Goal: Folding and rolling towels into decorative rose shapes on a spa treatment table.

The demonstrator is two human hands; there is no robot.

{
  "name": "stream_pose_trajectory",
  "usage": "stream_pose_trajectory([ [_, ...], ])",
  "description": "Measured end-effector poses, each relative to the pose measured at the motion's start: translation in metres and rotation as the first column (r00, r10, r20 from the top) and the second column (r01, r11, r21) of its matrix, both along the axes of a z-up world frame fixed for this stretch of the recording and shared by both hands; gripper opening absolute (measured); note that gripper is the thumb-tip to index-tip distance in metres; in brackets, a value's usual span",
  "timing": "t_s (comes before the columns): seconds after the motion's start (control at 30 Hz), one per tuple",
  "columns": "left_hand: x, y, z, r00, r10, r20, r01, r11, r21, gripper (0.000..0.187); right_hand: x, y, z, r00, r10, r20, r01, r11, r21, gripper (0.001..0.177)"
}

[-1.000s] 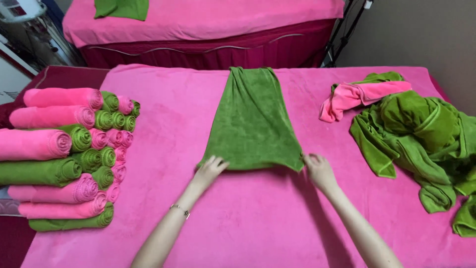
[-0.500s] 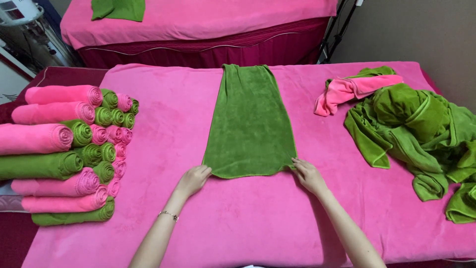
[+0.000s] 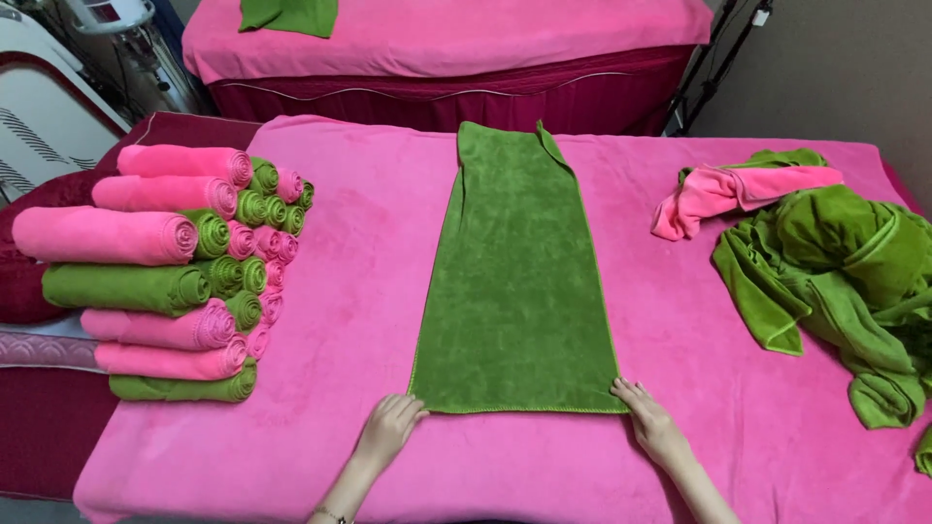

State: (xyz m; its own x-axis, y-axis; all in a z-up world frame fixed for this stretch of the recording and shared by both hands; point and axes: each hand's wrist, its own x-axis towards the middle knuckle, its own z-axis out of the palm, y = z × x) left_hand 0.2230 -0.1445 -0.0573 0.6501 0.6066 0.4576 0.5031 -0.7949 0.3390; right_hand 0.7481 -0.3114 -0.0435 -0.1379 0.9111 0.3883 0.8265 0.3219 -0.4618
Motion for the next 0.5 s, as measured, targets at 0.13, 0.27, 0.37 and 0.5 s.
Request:
stream_pose_trajectory([
  [0.13,-0.010,-0.022,0.002,1.000,-0.019,0.004,0.019,1.000,0.008,0.017,-0.009,-0.030,0.006,0.996,-0.006,0.092,0.007,1.000,-0.012,0.063],
  [0.27,-0.021,-0.042,-0.002,1.000,-0.011,-0.001,0.011,0.998,-0.070,0.017,-0.013,-0.056,-0.002,0.994,0.026,0.103,-0.021,0.999,-0.050,0.062],
  [0.37,-0.029,-0.057,-0.002,1.000,0.016,-0.008,-0.017,0.991,-0.136,0.016,-0.019,-0.072,-0.002,0.993,0.039,0.113,-0.032,0.997,-0.063,0.059],
  [0.5,-0.034,-0.078,-0.005,0.999,0.048,-0.007,-0.048,0.987,-0.155,0.015,-0.026,-0.087,0.005,0.989,0.048,0.141,-0.038,0.997,-0.072,0.053],
])
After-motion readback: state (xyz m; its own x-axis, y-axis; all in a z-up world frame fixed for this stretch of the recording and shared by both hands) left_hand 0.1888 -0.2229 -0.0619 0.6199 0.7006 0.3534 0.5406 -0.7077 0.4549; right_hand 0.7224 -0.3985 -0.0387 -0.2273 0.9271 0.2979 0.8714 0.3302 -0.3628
